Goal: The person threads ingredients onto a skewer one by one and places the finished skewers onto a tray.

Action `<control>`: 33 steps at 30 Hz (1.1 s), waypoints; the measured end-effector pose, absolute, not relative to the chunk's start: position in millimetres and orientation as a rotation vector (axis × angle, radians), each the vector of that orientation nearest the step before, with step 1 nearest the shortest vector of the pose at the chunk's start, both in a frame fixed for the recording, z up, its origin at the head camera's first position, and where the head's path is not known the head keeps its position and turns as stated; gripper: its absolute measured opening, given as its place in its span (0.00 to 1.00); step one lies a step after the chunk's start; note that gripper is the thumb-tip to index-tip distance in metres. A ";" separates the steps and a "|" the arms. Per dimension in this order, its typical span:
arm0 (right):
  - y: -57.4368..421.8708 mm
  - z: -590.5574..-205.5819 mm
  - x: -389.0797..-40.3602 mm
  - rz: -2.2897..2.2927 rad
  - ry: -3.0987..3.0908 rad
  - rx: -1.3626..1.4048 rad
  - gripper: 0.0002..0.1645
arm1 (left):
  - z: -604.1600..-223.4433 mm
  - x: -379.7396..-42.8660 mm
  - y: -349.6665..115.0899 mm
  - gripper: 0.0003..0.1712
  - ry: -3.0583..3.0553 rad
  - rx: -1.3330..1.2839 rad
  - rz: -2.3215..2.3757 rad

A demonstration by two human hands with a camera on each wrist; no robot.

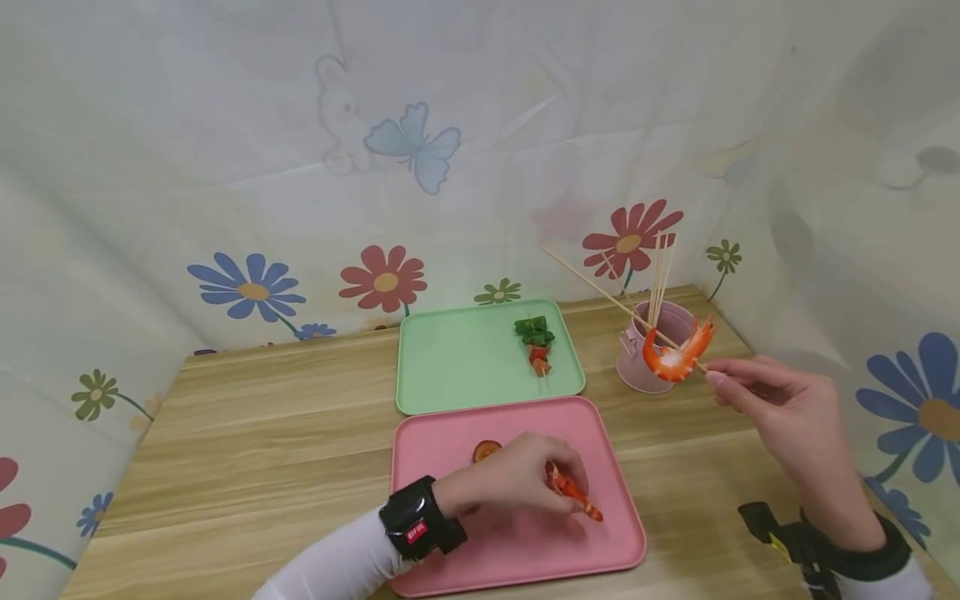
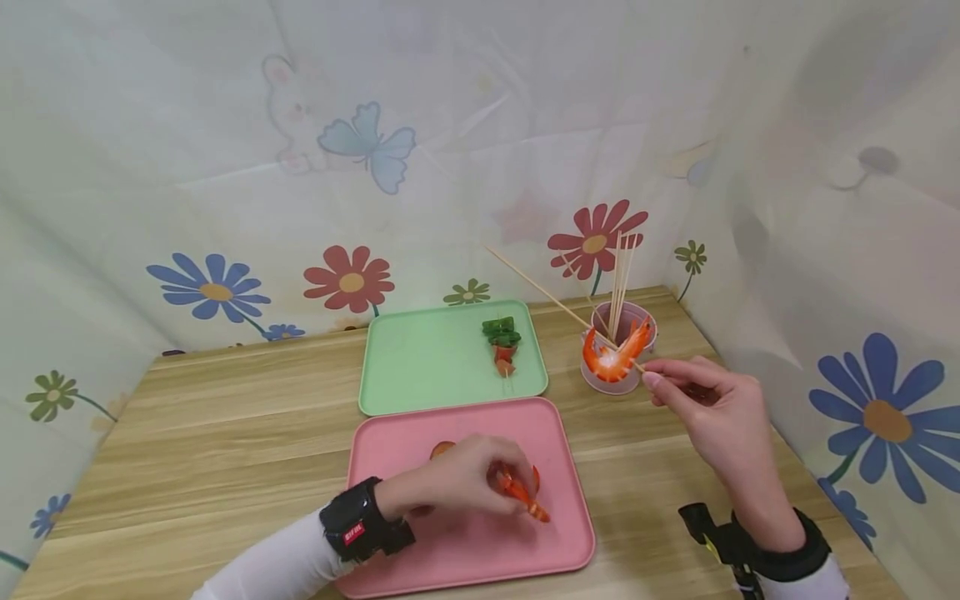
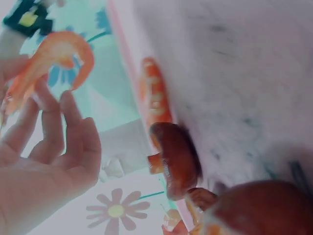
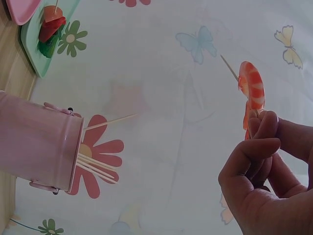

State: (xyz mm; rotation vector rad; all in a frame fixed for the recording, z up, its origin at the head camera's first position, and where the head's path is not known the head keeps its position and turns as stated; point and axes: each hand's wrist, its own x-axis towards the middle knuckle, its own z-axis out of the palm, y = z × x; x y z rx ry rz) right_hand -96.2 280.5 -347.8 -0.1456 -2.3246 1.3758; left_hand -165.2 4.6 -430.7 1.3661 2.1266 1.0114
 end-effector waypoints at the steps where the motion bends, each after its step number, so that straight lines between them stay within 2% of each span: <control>1: 280.0 -347.6 -96.7 1.372 -2.321 -0.133 0.14 | -427.9 -166.9 2.7 0.07 2.068 1.301 1.116; 10: 277.9 -346.7 -100.4 1.399 -2.324 -0.078 0.12 | -415.9 -177.2 -12.6 0.12 1.647 0.664 1.754; 16: 274.9 -346.4 -102.4 1.412 -2.326 -0.067 0.12 | -414.2 -179.0 -12.9 0.05 1.218 0.461 2.051; 25: 262.9 -342.4 -111.8 1.433 -2.354 -0.019 0.15 | -404.0 -174.8 -11.1 0.09 0.890 0.283 2.349; 33: 259.9 -342.8 -114.8 1.447 -2.372 0.017 0.15 | -391.5 -177.1 -10.9 0.17 1.189 0.095 2.464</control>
